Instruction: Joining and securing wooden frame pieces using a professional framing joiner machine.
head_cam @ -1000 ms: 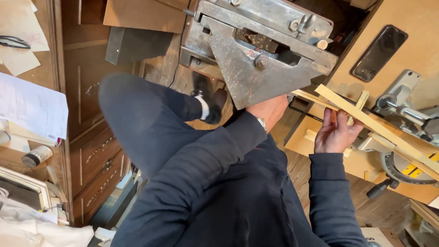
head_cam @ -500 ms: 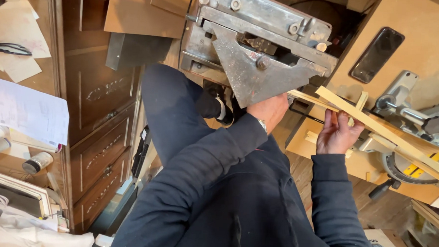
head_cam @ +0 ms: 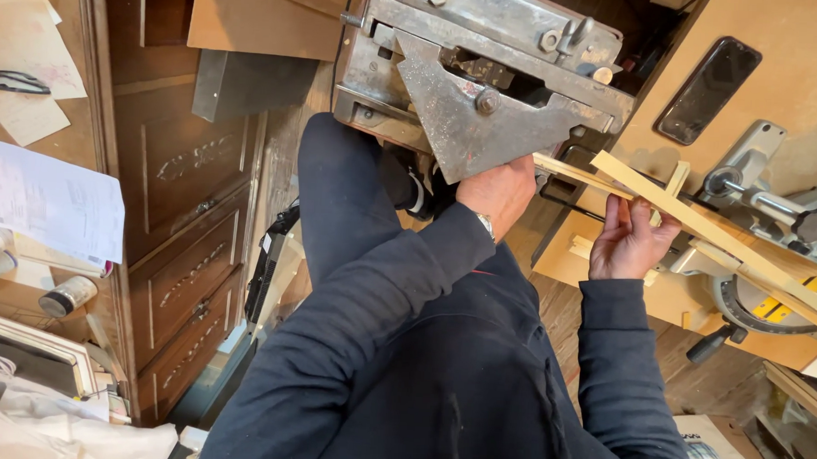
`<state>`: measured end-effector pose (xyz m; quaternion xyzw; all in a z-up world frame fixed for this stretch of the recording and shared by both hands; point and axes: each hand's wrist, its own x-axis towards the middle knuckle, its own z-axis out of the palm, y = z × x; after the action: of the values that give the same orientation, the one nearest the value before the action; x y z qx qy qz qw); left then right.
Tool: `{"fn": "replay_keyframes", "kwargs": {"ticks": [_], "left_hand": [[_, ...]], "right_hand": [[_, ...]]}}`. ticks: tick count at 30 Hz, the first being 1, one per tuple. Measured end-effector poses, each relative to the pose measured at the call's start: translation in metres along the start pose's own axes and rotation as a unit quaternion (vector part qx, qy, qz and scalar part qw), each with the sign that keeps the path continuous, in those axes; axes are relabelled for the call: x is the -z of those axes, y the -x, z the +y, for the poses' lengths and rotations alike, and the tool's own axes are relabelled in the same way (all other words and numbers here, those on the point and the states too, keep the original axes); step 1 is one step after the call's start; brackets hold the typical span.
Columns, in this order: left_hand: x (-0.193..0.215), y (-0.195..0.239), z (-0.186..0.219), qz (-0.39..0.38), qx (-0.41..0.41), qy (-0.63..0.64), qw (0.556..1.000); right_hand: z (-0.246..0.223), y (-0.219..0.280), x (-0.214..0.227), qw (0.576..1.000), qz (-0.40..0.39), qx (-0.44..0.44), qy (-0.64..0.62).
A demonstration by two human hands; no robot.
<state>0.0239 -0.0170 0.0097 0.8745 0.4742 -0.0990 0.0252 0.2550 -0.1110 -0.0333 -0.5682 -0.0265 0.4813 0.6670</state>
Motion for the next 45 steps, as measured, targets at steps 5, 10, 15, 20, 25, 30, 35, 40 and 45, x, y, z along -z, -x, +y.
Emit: {"fn": "replay_keyframes", "kwargs": {"ticks": [5, 10, 15, 20, 25, 30, 35, 40, 45], "left_hand": [[0.006, 0.001, -0.003, 0.001, 0.059, 0.103, 0.993], [0.007, 0.000, -0.004, 0.033, 0.091, 0.112, 0.989], [0.002, -0.002, -0.003, -0.002, 0.062, 0.100, 0.993], [-0.011, -0.002, 0.005, -0.016, 0.051, 0.104, 0.993], [-0.021, -0.001, 0.009, -0.025, 0.074, 0.158, 0.984], [-0.022, -0.001, 0.007, -0.034, 0.039, 0.158, 0.986], [-0.018, 0.000, 0.004, -0.014, 0.040, 0.126, 0.991], [-0.011, -0.003, 0.000, -0.028, 0.031, 0.112, 0.993], [-0.010, -0.002, -0.001, -0.017, -0.005, 0.037, 0.999]], "right_hand": [[0.002, 0.000, 0.005, 1.000, -0.001, -0.001, 0.001], [0.001, 0.001, 0.001, 1.000, -0.005, 0.000, 0.009], [0.000, 0.001, -0.003, 1.000, 0.001, -0.008, -0.002], [-0.005, 0.007, -0.014, 1.000, 0.004, -0.012, -0.007], [-0.003, 0.004, -0.008, 1.000, -0.009, -0.006, 0.002], [0.000, 0.004, -0.007, 1.000, -0.016, -0.001, -0.006], [-0.003, 0.009, -0.016, 1.000, -0.024, -0.003, 0.001], [-0.001, 0.006, -0.013, 1.000, -0.001, -0.008, -0.004], [-0.001, 0.006, -0.013, 1.000, -0.022, 0.004, -0.009]]}}
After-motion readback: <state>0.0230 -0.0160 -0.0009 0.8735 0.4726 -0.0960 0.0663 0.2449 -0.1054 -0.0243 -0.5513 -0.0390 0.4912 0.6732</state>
